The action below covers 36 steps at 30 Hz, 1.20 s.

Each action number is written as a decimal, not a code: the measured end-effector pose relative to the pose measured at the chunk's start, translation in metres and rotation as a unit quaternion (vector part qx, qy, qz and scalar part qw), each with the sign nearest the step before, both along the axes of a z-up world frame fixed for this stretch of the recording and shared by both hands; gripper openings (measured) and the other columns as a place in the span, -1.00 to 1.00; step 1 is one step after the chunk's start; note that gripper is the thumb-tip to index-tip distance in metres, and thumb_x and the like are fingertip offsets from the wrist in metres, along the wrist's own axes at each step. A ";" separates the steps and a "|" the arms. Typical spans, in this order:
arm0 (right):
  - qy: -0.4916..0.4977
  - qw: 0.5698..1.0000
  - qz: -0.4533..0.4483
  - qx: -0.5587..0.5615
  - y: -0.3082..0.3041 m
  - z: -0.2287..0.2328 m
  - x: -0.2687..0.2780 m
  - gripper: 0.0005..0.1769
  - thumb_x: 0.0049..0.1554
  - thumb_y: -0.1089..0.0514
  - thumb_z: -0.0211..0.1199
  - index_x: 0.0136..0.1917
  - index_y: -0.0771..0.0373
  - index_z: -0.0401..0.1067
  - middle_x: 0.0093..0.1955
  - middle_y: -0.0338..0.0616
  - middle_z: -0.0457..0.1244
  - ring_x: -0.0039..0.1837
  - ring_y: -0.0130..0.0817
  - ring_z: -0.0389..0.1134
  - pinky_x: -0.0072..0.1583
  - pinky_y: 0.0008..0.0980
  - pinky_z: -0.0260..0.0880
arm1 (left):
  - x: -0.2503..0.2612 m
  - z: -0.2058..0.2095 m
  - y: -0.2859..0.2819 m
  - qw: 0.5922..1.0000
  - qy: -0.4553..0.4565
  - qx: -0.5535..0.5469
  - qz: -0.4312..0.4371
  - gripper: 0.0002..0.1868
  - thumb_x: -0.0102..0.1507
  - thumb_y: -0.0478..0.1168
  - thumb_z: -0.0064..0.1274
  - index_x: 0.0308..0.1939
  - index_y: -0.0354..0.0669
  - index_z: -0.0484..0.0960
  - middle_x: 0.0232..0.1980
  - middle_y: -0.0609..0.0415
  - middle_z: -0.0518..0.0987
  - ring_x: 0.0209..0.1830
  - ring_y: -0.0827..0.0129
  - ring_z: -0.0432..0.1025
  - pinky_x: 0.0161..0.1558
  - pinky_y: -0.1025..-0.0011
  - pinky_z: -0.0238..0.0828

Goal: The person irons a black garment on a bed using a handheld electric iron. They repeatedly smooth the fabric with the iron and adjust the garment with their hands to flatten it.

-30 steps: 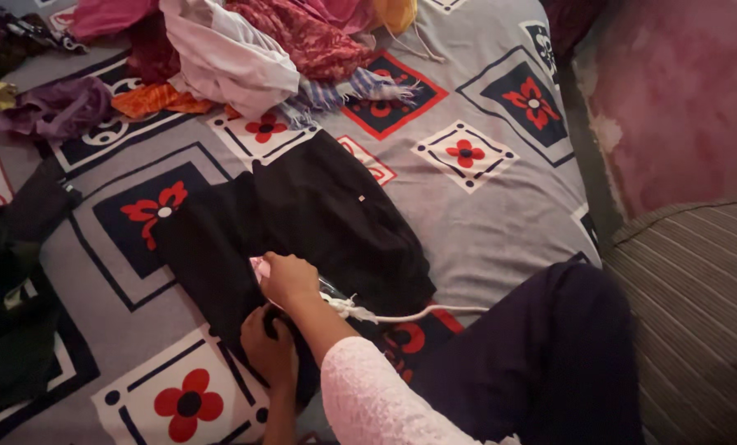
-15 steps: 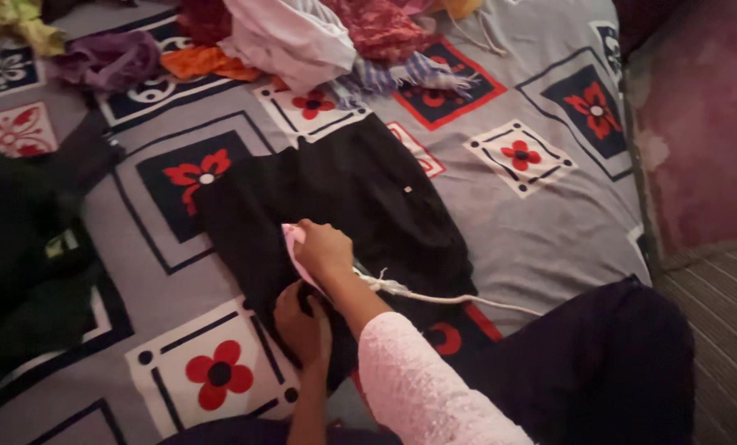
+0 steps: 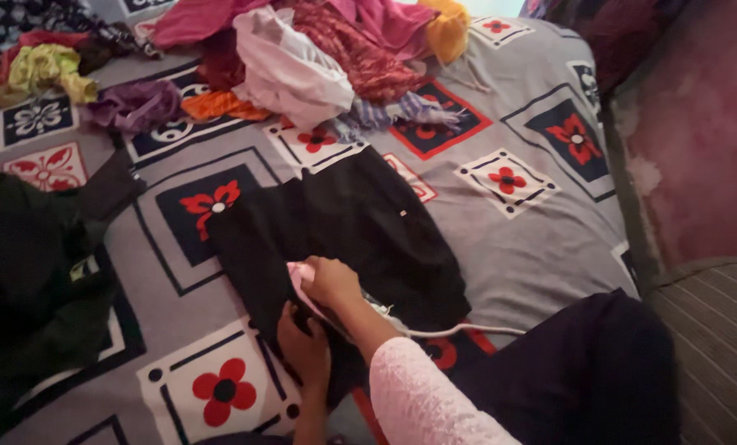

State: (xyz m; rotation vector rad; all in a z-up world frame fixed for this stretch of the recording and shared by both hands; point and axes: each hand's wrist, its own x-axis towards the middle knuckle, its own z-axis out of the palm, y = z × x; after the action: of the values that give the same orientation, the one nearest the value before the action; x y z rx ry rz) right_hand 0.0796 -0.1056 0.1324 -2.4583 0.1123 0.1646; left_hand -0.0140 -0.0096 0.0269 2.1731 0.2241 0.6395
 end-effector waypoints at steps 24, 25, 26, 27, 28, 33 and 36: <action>-0.018 1.000 -0.018 -0.005 0.014 0.007 0.013 -0.58 0.17 -0.25 0.12 0.07 0.01 0.57 -0.07 0.07 0.42 0.04 0.16 0.46 0.11 0.08 0.45 | 0.004 0.006 -0.003 0.998 0.050 -0.025 0.018 -0.47 0.25 -0.10 0.06 0.27 -0.27 0.49 0.24 -0.18 0.54 0.28 -0.10 0.37 0.28 0.09 0.26; -0.030 0.999 -0.026 -0.004 0.015 0.005 0.009 -0.59 0.17 -0.23 0.11 0.06 0.00 0.57 -0.07 0.07 0.42 0.03 0.16 0.45 0.10 0.09 0.45 | 0.004 0.003 -0.002 0.999 0.037 -0.029 0.012 -0.46 0.25 -0.10 0.06 0.26 -0.27 0.49 0.24 -0.18 0.54 0.28 -0.10 0.37 0.28 0.09 0.26; -0.041 0.999 -0.025 -0.001 0.015 0.003 0.004 -0.60 0.18 -0.22 0.11 0.06 0.01 0.57 -0.07 0.08 0.42 0.02 0.16 0.46 0.09 0.09 0.46 | 0.004 -0.001 -0.001 0.999 0.046 -0.027 0.011 -0.47 0.25 -0.10 0.06 0.27 -0.26 0.49 0.23 -0.19 0.54 0.28 -0.09 0.37 0.28 0.10 0.27; -0.051 0.998 -0.025 0.002 0.014 0.002 -0.001 -0.62 0.18 -0.21 0.12 0.05 0.02 0.57 -0.08 0.09 0.42 0.02 0.16 0.46 0.09 0.08 0.46 | 0.004 -0.004 0.000 0.998 0.055 -0.026 0.009 -0.47 0.25 -0.10 0.05 0.27 -0.26 0.50 0.22 -0.19 0.54 0.27 -0.09 0.38 0.28 0.10 0.27; -0.061 0.998 -0.026 0.004 0.013 0.001 -0.006 -0.63 0.18 -0.19 0.13 0.05 0.03 0.57 -0.08 0.10 0.42 0.01 0.16 0.47 0.09 0.07 0.47 | 0.004 -0.007 0.002 0.998 0.064 -0.024 0.007 -0.47 0.25 -0.10 0.05 0.27 -0.25 0.50 0.20 -0.19 0.54 0.26 -0.09 0.38 0.28 0.10 0.27; -0.046 0.999 -0.022 -0.001 0.010 -0.005 -0.016 -0.68 0.15 -0.13 0.15 0.03 0.04 0.54 -0.12 0.09 0.42 -0.03 0.15 0.46 0.04 0.08 0.47 | 0.004 -0.014 0.005 1.000 0.026 -0.006 -0.002 -0.48 0.24 -0.12 0.04 0.25 -0.27 0.51 0.20 -0.21 0.55 0.24 -0.10 0.40 0.28 0.08 0.27; -0.051 0.998 -0.019 -0.008 0.011 -0.008 -0.015 -0.70 0.18 -0.11 0.12 0.00 0.06 0.53 -0.14 0.08 0.42 -0.06 0.15 0.46 0.02 0.10 0.46 | 0.005 -0.004 0.001 0.998 0.058 -0.019 0.005 -0.49 0.25 -0.14 0.04 0.25 -0.30 0.51 0.19 -0.22 0.56 0.22 -0.10 0.41 0.25 0.07 0.28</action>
State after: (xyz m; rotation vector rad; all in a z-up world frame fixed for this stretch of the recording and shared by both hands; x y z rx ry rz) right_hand 0.0644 -0.0946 0.1247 -2.4727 0.1168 0.0205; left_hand -0.0091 -0.0082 0.0228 2.1751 0.3062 0.5117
